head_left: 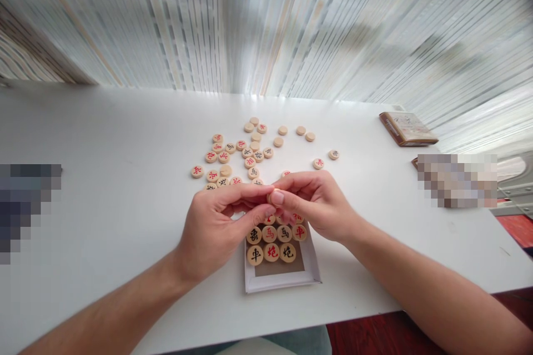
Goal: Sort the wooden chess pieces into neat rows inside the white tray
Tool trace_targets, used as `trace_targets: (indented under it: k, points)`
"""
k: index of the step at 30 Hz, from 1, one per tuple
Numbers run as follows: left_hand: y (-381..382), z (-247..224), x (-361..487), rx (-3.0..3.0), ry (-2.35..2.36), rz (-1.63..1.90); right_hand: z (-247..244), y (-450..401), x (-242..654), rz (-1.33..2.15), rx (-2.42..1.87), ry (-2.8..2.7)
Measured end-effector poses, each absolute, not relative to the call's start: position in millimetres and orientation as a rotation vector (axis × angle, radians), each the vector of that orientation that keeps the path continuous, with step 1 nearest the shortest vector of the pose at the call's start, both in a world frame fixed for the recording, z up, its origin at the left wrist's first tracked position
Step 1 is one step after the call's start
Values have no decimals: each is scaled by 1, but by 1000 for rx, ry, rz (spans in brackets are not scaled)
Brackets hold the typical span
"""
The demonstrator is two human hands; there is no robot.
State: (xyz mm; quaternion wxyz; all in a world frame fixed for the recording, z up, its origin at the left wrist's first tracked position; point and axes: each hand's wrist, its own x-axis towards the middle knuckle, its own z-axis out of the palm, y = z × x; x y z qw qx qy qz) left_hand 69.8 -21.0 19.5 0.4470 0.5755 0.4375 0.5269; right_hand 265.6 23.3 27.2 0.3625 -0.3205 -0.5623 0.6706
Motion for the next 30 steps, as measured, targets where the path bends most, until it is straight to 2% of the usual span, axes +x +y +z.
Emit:
trace_targets:
  k: [16, 30]
  points:
    - [-20, 22, 69, 1356, 1058, 1358, 21, 19, 259, 1737, -682, -1381]
    - [-22, 17, 71, 1421, 951, 1289, 22, 22, 263, 1766, -849, -1320]
